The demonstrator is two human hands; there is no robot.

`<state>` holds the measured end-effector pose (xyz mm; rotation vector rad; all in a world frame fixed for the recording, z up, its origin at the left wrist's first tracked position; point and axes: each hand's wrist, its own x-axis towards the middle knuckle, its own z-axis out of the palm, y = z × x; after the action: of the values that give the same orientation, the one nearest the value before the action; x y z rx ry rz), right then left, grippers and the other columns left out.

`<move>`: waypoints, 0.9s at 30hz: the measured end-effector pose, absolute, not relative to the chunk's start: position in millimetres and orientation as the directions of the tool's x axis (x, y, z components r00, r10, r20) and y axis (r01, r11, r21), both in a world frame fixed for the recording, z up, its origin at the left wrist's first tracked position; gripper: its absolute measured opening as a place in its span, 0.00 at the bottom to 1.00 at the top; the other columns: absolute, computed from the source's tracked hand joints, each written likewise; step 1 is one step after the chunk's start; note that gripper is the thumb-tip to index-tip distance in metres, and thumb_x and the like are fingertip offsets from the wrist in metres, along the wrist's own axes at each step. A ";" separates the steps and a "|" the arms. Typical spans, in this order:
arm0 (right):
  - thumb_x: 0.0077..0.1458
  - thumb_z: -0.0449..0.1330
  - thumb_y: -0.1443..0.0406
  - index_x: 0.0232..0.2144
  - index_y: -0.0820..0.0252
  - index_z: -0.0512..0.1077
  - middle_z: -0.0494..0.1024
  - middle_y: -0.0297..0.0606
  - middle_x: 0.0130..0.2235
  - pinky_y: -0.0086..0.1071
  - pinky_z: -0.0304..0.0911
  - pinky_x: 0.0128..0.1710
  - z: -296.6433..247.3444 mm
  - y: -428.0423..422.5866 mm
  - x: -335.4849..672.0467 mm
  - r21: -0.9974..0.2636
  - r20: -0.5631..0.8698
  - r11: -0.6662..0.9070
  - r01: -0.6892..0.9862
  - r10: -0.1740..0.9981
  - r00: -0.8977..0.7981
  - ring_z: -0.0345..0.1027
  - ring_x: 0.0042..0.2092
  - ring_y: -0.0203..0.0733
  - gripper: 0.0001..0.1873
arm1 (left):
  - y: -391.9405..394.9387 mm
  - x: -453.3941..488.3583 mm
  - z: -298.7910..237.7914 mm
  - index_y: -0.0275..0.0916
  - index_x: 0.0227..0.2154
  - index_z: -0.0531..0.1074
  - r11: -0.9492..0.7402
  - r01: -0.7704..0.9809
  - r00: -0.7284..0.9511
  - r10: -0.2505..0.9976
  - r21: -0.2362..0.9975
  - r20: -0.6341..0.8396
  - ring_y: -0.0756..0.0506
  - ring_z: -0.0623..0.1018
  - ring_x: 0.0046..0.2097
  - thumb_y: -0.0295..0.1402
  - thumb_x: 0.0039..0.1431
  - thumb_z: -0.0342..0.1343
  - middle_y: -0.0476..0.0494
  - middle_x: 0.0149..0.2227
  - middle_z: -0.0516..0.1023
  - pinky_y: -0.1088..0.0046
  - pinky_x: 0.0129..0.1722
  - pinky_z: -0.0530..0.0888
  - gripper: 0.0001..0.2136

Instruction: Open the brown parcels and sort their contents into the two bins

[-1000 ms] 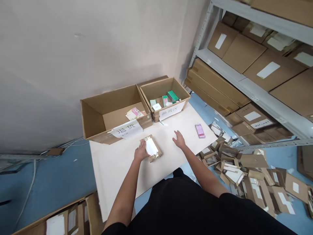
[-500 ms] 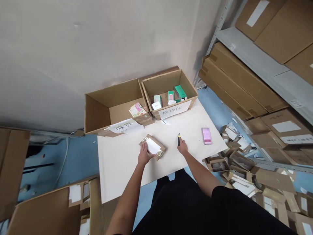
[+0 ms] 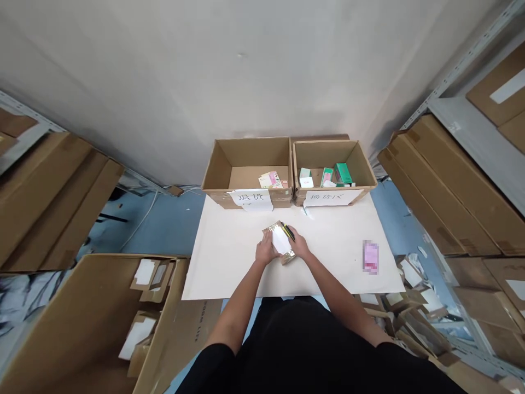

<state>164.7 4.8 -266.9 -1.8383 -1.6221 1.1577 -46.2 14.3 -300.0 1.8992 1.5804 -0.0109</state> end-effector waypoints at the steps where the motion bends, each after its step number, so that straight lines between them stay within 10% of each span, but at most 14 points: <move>1: 0.67 0.53 0.66 0.73 0.48 0.57 0.75 0.36 0.64 0.37 0.66 0.62 -261.7 10.9 151.4 -0.753 -0.279 -0.171 0.635 0.957 -0.074 0.71 0.60 0.46 0.34 | 12.3 -45.2 -298.4 0.44 0.77 0.35 -0.047 0.894 0.245 0.884 0.445 -0.399 0.33 0.43 0.78 0.49 0.47 0.75 0.33 0.79 0.41 0.55 0.72 0.57 0.64; 11: 0.64 0.58 0.68 0.73 0.49 0.57 0.80 0.46 0.54 0.36 0.65 0.50 -249.5 11.9 103.6 -0.306 -0.485 -0.113 0.945 0.873 -0.053 0.77 0.52 0.51 0.37 | 5.4 -45.4 -289.6 0.47 0.77 0.32 0.077 0.875 0.189 0.853 0.478 -0.486 0.26 0.41 0.77 0.50 0.46 0.73 0.38 0.79 0.41 0.48 0.68 0.64 0.66; 16: 0.56 0.69 0.63 0.71 0.47 0.60 0.80 0.46 0.53 0.37 0.66 0.48 -235.9 -10.0 116.7 -0.227 -0.550 -0.129 0.965 0.835 -0.018 0.76 0.54 0.55 0.43 | 3.6 -51.0 -293.7 0.50 0.77 0.34 0.041 0.867 0.203 0.881 0.496 -0.428 0.23 0.43 0.77 0.56 0.50 0.68 0.42 0.79 0.39 0.46 0.68 0.62 0.61; 27: 0.54 0.62 0.72 0.63 0.45 0.70 0.81 0.45 0.52 0.39 0.68 0.44 -213.5 -78.9 142.1 -0.069 -0.682 -0.226 0.972 0.721 0.119 0.77 0.52 0.57 0.35 | 3.6 -37.0 -297.1 0.48 0.77 0.37 -0.013 0.887 0.236 0.872 0.462 -0.429 0.23 0.28 0.76 0.57 0.49 0.67 0.43 0.80 0.37 0.37 0.73 0.46 0.61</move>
<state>142.1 -78.9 -213.5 -2.6110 -2.1327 1.1166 -37.0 3.6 -297.1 1.8568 1.6122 -0.0289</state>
